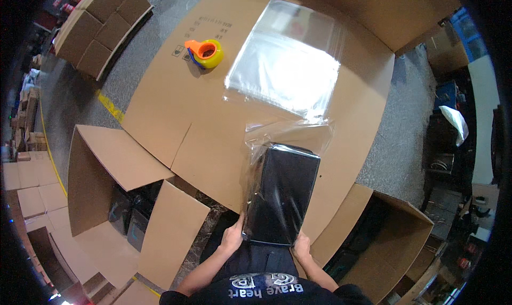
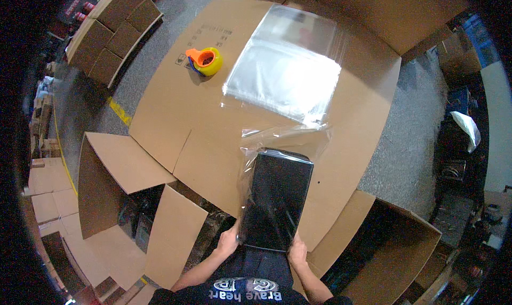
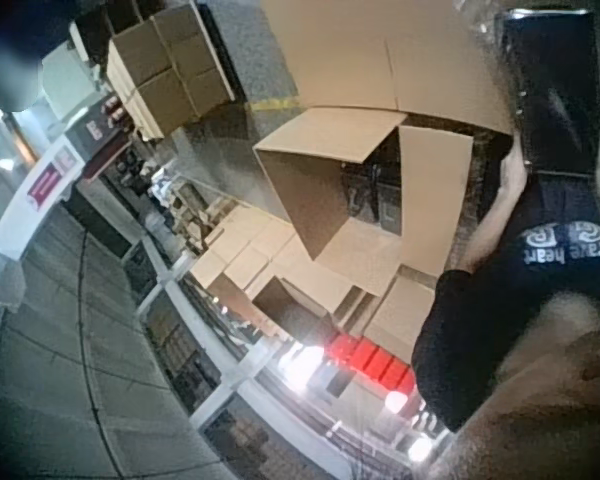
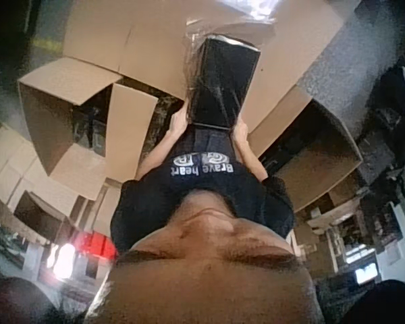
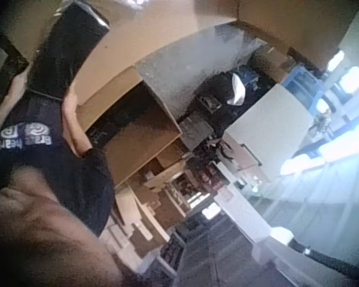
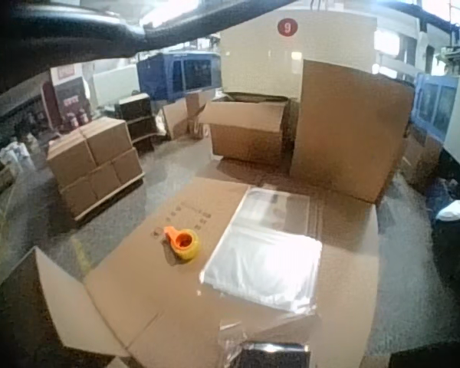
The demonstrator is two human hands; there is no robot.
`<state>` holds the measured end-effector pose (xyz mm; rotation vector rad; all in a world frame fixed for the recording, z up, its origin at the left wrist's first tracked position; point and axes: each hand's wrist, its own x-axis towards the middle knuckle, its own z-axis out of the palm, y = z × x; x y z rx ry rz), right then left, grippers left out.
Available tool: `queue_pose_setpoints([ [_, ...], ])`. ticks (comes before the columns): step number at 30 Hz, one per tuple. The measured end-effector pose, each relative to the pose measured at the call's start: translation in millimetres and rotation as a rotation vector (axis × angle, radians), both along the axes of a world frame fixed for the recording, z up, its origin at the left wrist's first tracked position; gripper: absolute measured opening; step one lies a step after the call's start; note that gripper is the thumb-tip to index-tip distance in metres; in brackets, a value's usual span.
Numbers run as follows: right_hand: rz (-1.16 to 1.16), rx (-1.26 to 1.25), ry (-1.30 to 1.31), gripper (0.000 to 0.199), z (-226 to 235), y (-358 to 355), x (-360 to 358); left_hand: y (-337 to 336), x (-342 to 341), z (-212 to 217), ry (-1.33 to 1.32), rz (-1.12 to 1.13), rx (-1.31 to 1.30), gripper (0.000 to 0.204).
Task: The person wraps black rectangular cases in clear plastic bags and places them into a cardboard box. The person repeats this process for multiple cases, handling each one individually.
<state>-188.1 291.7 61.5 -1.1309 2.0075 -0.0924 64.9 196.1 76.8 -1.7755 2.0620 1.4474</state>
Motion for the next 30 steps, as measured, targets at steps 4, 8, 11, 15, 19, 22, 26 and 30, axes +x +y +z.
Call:
queue_pose_setpoints([
  [4, 0.265, 0.146, -0.128, 0.038, -3, 62, 1, 10, 24, 15, -0.014, -0.251, 0.064, 0.043],
  [8, 0.452, 0.101, -0.069, 0.038, -1, 106, -1, 16, 24, 13, -0.255, -0.769, 0.188, 0.030],
  [11, 0.540, 0.054, -0.099, 0.046, 1, 85, -19, 13, 25, 0, -0.216, -0.854, 0.118, 0.030],
  [15, 0.750, 0.704, -0.325, 0.048, 17, 9, -76, -14, 48, 7, 0.106, -0.480, 0.359, 0.061],
  [19, -0.140, -0.098, -0.882, 0.043, 4, -84, -123, -79, 28, 31, 0.554, 0.349, 0.524, 0.091],
  [22, -0.571, 0.016, -0.322, 0.045, -43, -130, -87, -108, -28, 25, 0.324, 0.327, 0.198, 0.095],
  [26, -0.779, -0.181, -0.796, 0.048, -66, -121, -45, -92, -58, 13, 0.225, 0.337, 0.043, 0.113],
  [30, -0.948, -0.170, -1.018, 0.047, -48, -114, -38, -102, -39, 11, 0.432, 0.278, 0.098, 0.105],
])
